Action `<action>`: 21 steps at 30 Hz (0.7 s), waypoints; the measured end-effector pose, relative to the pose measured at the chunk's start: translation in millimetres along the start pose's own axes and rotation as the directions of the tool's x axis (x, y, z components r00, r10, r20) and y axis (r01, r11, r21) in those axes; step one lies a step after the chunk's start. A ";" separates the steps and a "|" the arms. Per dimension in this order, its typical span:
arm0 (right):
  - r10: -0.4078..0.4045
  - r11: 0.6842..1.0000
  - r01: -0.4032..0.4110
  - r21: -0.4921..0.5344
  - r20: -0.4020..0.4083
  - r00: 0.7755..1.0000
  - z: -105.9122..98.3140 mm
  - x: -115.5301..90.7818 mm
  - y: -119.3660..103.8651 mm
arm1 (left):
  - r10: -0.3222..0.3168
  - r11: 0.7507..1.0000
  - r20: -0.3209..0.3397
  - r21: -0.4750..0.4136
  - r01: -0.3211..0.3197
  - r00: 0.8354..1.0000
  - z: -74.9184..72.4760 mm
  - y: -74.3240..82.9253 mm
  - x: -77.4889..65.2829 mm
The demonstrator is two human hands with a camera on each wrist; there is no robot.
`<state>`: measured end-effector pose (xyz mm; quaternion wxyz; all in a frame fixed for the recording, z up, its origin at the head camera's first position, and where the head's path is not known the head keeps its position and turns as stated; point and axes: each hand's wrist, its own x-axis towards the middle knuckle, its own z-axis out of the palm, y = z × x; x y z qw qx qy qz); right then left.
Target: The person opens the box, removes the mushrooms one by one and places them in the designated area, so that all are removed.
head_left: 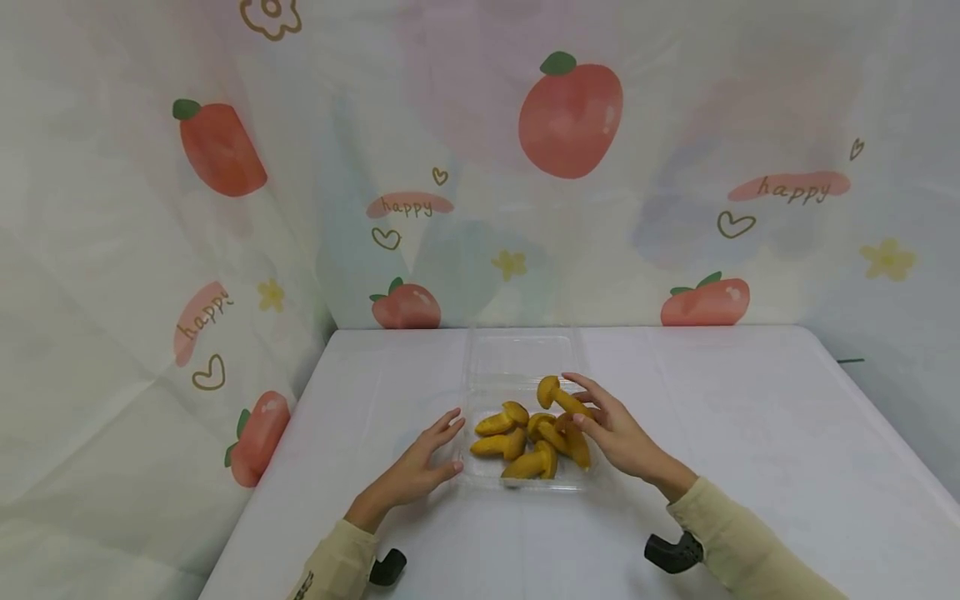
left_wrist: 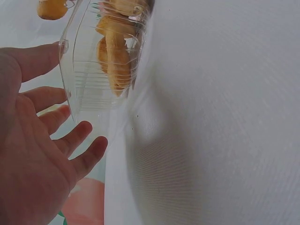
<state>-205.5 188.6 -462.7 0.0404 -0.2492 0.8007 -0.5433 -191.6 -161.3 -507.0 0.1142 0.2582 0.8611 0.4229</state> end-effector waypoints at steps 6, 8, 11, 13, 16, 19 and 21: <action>0.007 0.993 -0.016 -0.114 -0.078 0.997 -12.9 -6.3 -0.8 | -0.001 1.000 -0.001 0.001 0.001 1.000 0.7 -0.1 -0.7; 0.025 0.991 -0.038 -0.129 -0.103 0.994 -16.4 -8.8 -1.8 | -0.005 1.000 0.000 0.004 0.005 1.000 0.7 0.3 -1.2; 0.037 0.993 -0.050 -0.103 -0.121 0.992 -21.2 -12.4 -2.3 | -0.004 1.000 0.001 0.001 0.004 1.000 0.5 1.2 -1.6; 0.031 0.996 -0.041 -0.077 -0.124 0.992 -24.0 -14.4 -1.7 | 0.000 1.000 0.002 0.000 0.000 1.000 0.3 1.6 -1.6; -0.002 1.000 -0.001 -0.019 -0.118 0.993 -27.9 -16.4 -0.2 | 0.005 1.000 0.001 -0.001 -0.005 1.000 -0.1 1.8 -1.4; -0.028 1.000 0.029 0.012 -0.112 0.993 -32.3 -18.3 1.5 | 0.004 1.000 0.000 -0.001 -0.004 1.000 0.1 0.6 -0.7; -0.032 0.999 0.034 0.021 -0.109 0.994 -35.8 -19.8 2.9 | 0.004 1.000 0.000 -0.005 -0.004 1.000 0.3 0.4 -0.3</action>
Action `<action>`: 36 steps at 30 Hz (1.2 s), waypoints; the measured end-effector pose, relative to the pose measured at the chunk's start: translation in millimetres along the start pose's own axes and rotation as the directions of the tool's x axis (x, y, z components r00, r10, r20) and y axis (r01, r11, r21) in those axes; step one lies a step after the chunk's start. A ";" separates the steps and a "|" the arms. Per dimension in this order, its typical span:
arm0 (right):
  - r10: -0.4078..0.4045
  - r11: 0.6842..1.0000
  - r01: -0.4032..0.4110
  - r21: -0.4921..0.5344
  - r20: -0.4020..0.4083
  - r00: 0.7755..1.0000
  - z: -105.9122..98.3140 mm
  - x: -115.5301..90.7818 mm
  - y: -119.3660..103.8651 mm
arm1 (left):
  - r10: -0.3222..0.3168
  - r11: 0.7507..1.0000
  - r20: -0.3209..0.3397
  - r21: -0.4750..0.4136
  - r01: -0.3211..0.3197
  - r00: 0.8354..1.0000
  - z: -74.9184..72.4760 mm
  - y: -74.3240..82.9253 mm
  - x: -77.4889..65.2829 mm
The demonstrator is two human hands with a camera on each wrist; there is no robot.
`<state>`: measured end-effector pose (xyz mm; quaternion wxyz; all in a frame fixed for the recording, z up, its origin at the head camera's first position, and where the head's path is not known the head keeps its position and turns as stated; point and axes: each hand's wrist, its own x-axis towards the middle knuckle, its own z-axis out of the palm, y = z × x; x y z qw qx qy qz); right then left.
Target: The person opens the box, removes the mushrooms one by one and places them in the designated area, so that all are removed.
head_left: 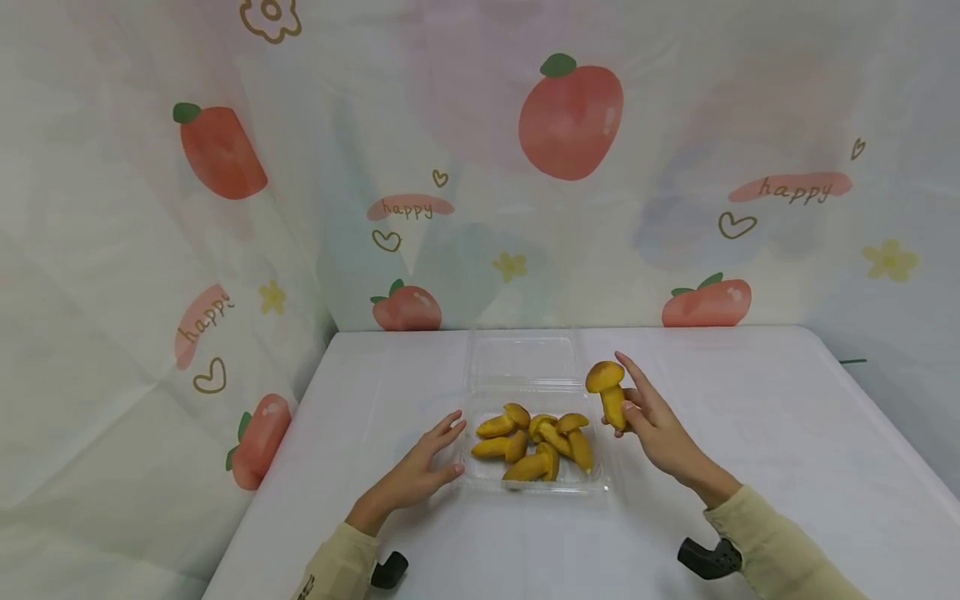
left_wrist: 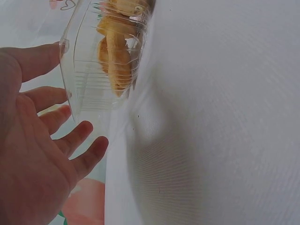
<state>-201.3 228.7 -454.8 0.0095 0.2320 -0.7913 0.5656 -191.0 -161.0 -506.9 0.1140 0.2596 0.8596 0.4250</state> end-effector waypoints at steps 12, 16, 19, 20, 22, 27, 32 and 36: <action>0.051 0.998 -0.052 -0.026 -0.039 0.998 -27.6 -3.2 13.2 | -0.014 1.000 -0.003 0.010 0.015 1.000 1.5 1.4 -1.5; 0.078 0.996 -0.081 -0.045 -0.081 0.994 -36.7 -3.4 23.2 | -0.025 1.000 0.000 0.009 0.025 1.000 0.9 1.3 -1.8; 0.104 0.991 -0.111 -0.068 -0.097 0.990 -41.8 -4.6 30.7 | -0.038 0.999 0.002 0.007 0.038 0.999 0.8 1.2 -2.0; 0.115 0.990 -0.123 -0.074 -0.100 0.988 -43.2 -5.0 33.1 | -0.037 0.999 0.001 0.007 0.037 0.999 1.0 0.8 -1.9; 0.139 0.986 -0.147 -0.082 -0.098 0.985 -45.2 -5.1 37.6 | -0.041 0.999 0.001 0.010 0.041 0.999 1.1 -0.2 -1.8; 0.183 0.978 -0.190 -0.087 -0.084 0.980 -49.2 -1.8 50.0 | -0.026 1.000 -0.002 0.017 0.026 1.000 0.6 -1.4 -1.0; 0.218 0.971 -0.223 -0.084 -0.064 0.974 -51.2 2.3 61.1 | -0.025 1.000 -0.003 0.009 0.025 1.000 -0.1 0.1 -1.2; 0.245 0.962 -0.250 -0.107 -0.061 0.968 -49.3 7.0 68.6 | -0.044 0.999 0.004 0.013 0.044 0.999 -0.1 1.1 -1.9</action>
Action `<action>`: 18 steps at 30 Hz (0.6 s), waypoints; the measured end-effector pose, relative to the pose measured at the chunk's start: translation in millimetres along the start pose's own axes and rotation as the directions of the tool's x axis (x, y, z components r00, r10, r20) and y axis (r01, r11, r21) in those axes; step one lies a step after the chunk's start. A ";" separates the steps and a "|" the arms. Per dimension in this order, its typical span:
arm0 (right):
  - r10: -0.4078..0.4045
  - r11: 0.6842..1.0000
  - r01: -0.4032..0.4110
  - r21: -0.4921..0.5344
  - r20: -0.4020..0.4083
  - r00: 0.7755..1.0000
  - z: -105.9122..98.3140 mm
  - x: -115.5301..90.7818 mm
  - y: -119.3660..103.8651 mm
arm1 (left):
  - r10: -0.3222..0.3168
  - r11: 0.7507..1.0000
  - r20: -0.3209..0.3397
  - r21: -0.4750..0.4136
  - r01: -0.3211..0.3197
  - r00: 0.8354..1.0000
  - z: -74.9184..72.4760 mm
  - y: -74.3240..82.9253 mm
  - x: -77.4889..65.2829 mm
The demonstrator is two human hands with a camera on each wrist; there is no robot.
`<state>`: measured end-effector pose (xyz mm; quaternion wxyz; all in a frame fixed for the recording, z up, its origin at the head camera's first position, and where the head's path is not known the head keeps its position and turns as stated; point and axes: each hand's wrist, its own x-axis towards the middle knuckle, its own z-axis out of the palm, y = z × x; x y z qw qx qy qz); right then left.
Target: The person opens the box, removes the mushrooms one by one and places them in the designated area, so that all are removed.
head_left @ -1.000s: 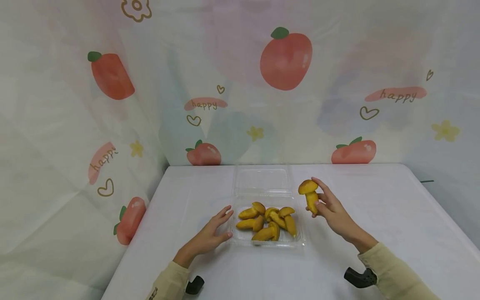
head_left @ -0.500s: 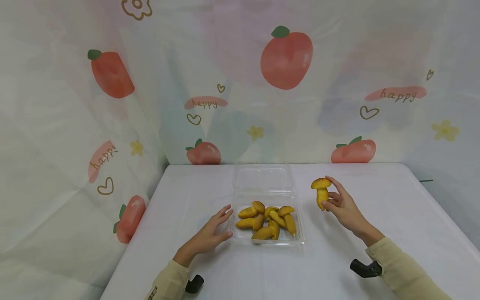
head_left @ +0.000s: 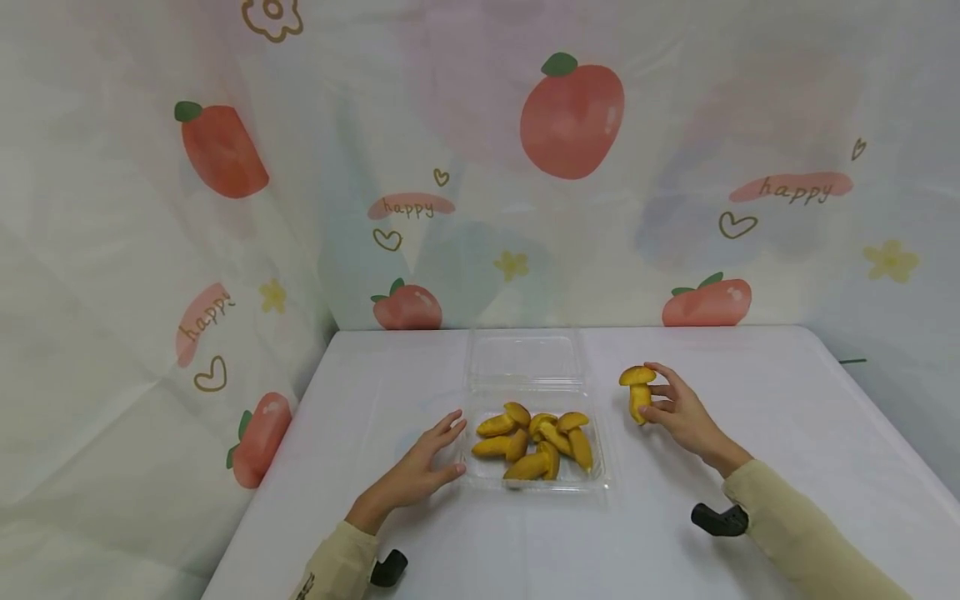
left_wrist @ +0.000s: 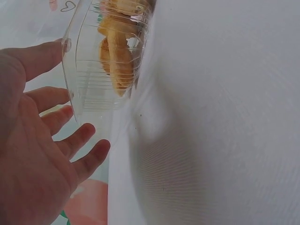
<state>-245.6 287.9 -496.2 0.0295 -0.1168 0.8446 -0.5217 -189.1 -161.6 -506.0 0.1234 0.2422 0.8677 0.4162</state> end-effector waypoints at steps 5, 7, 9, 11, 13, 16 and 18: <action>0.036 0.998 -0.036 -0.042 0.004 0.999 5.8 9.6 8.2 | 0.000 1.000 -0.004 0.004 0.000 1.000 -0.1 0.1 0.0; 0.048 0.997 -0.047 -0.053 0.011 0.999 8.0 12.5 11.1 | -0.002 1.000 -0.004 0.006 0.002 1.000 -0.3 -0.1 0.0; 0.063 0.996 -0.062 -0.062 0.017 0.998 10.1 14.7 13.9 | -0.002 1.000 -0.001 0.006 0.002 1.000 -0.4 -0.2 0.1; 0.070 0.995 -0.068 -0.068 0.027 0.997 11.8 16.1 16.1 | -0.005 1.000 0.003 0.009 0.005 1.000 -0.7 0.0 0.1; 0.081 0.994 -0.078 -0.079 0.039 0.996 13.7 16.7 17.7 | -0.004 1.000 0.004 0.010 0.004 1.000 -0.7 0.2 0.2; 0.085 0.992 -0.080 -0.101 0.045 0.995 16.3 17.3 20.1 | 0.002 1.000 0.000 0.012 -0.002 1.000 -0.7 1.1 0.1; 0.081 0.990 -0.075 -0.117 0.046 0.996 18.0 17.5 21.9 | 0.005 1.000 -0.002 0.013 -0.005 1.000 -0.8 1.5 0.0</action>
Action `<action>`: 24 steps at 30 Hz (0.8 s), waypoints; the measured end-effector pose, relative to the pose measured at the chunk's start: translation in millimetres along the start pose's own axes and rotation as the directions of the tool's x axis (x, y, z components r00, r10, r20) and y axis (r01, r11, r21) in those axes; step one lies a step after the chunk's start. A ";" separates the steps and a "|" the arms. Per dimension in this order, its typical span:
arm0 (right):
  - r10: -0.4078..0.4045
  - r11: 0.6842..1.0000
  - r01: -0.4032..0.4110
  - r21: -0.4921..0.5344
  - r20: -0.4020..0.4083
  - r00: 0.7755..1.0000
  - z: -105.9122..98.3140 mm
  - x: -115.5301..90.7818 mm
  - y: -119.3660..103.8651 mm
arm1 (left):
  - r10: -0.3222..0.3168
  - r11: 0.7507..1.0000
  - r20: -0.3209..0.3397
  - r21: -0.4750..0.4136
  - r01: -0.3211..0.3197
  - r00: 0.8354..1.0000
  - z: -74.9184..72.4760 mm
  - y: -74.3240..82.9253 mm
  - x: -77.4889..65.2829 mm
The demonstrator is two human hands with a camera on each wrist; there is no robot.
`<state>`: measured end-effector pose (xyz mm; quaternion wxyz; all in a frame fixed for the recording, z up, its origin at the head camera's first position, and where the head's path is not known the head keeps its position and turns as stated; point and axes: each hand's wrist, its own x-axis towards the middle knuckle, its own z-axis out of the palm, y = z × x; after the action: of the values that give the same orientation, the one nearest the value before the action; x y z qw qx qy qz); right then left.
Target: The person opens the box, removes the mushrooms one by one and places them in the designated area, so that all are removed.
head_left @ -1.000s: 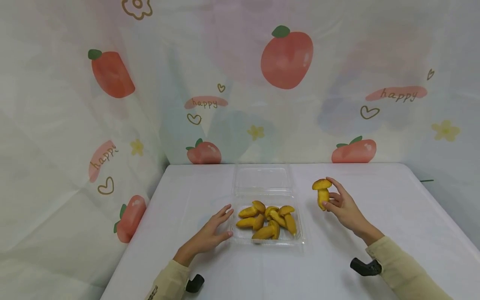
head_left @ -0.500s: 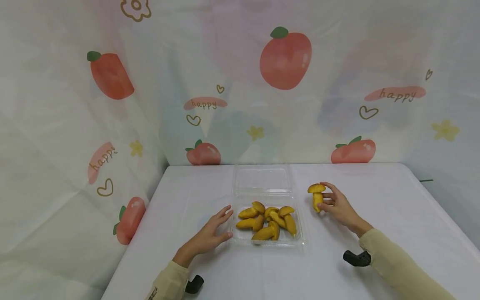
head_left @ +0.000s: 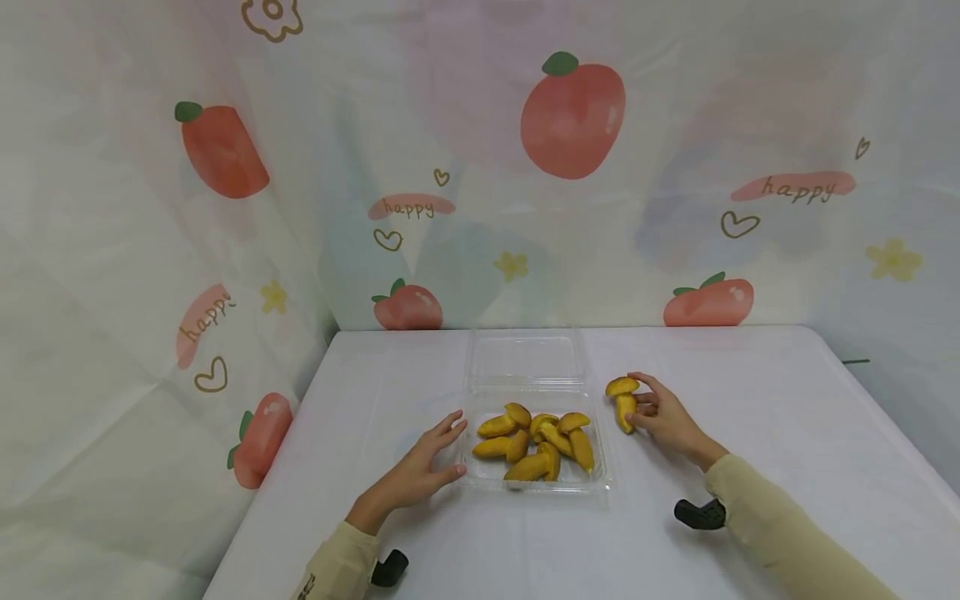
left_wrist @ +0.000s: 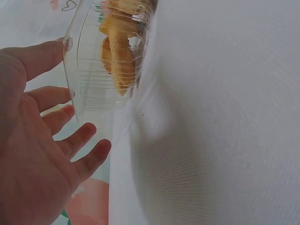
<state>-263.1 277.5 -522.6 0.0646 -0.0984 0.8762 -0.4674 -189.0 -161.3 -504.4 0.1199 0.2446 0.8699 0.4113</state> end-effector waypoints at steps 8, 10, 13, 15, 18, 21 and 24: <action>-0.004 0.997 0.002 -0.075 -0.016 1.000 2.5 0.3 1.6 | -0.004 1.000 0.004 0.004 0.004 1.000 -0.3 -1.2 0.0; 0.003 0.994 -0.005 -0.107 -0.016 1.000 1.4 -0.4 -0.1 | -0.007 1.000 0.006 0.005 0.007 1.000 -0.2 -1.4 -0.1; 0.022 0.988 -0.024 -0.154 -0.018 1.000 -0.3 -1.5 -2.5 | -0.004 1.000 0.005 0.005 0.004 1.000 -0.2 -1.5 -0.1; 0.045 0.981 -0.047 -0.188 -0.017 0.999 -2.6 -2.7 -5.5 | -0.002 1.000 0.004 0.002 0.002 1.000 -0.4 -1.5 0.0; 0.075 0.975 -0.077 -0.209 -0.018 0.997 -7.4 -6.1 -12.4 | -0.002 1.000 0.004 -0.001 0.002 1.000 -0.4 -1.0 -0.3; 0.085 0.973 -0.089 -0.213 -0.026 0.996 -11.6 -9.3 -19.4 | -0.003 1.000 0.001 -0.008 0.003 1.000 -0.1 -1.2 -0.3; 0.075 0.972 -0.083 -0.221 -0.044 0.996 -14.2 -11.8 -23.3 | -0.004 1.000 0.001 -0.010 0.004 1.000 0.3 -1.7 0.1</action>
<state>-251.9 279.0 -495.1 0.0563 -0.0617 0.9273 -0.3649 -189.5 -162.0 -505.9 0.1225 0.2425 0.8682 0.4153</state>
